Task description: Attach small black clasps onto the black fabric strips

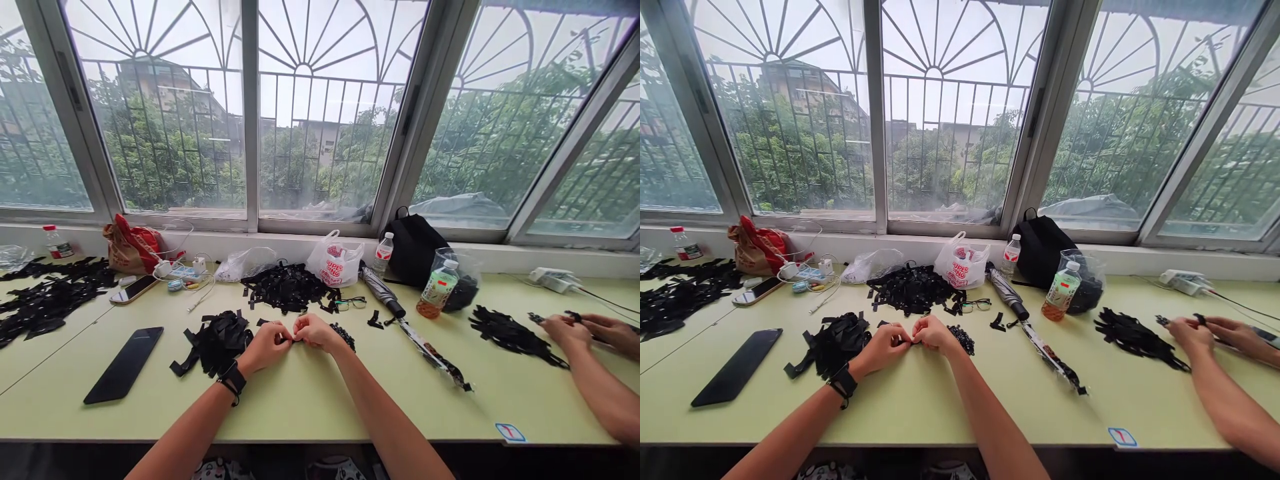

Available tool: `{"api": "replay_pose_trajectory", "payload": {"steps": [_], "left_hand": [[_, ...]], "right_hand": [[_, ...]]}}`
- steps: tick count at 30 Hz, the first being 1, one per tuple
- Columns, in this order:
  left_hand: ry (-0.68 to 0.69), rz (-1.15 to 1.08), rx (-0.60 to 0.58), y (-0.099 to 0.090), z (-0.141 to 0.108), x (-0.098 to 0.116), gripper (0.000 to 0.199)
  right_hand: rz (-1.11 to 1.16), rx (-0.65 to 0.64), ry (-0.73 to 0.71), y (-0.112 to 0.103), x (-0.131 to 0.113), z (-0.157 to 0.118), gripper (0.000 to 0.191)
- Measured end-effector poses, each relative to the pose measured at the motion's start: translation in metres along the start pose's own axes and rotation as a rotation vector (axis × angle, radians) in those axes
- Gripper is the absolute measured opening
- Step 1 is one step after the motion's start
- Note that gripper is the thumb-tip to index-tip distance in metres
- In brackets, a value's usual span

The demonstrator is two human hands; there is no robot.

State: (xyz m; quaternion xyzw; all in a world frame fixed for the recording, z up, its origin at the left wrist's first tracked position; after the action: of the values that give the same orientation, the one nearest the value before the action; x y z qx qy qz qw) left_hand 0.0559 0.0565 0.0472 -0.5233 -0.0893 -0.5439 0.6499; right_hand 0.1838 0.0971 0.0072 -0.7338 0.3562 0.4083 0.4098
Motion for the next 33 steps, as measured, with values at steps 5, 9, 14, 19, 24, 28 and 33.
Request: {"api": "replay_pose_trajectory", "payload": {"steps": [5,9,14,19,24,28,33], "left_hand": [[0.004,-0.005,0.011,-0.001,0.0,-0.002,0.015],[-0.01,-0.024,0.03,-0.002,0.0,-0.005,0.016],[-0.041,-0.089,0.052,-0.005,0.001,-0.006,0.023],[-0.072,-0.108,0.115,-0.013,0.003,-0.005,0.02],[-0.036,-0.121,0.186,-0.019,0.005,-0.004,0.017],[-0.039,-0.163,0.205,-0.02,0.006,-0.01,0.015],[-0.065,-0.256,0.261,-0.024,0.007,-0.016,0.02]], "right_hand": [[0.011,-0.019,-0.035,0.002,0.0,-0.002,0.009],[0.03,0.001,-0.072,0.0,0.001,-0.001,0.013],[0.088,0.148,-0.199,-0.017,-0.008,-0.005,0.015],[0.086,0.36,-0.337,-0.038,-0.023,-0.013,0.019],[-0.052,0.379,-0.383,-0.035,-0.031,-0.013,0.026],[-0.183,0.244,-0.412,-0.018,-0.035,-0.017,0.032],[-0.238,0.12,-0.436,-0.003,-0.034,-0.021,0.019]]}}
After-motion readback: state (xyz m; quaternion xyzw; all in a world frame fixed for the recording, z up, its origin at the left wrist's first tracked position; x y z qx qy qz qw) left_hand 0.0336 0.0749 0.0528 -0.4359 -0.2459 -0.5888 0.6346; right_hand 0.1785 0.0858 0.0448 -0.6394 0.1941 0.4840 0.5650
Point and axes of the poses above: each hand's wrist, its own z-axis towards the middle knuckle, its own y-axis out of the palm, x = y × z, the point moved 9 cm from there along z, towards the middle knuckle, and after that the axes turned 4 degrees about y, right-handed, at the moved point
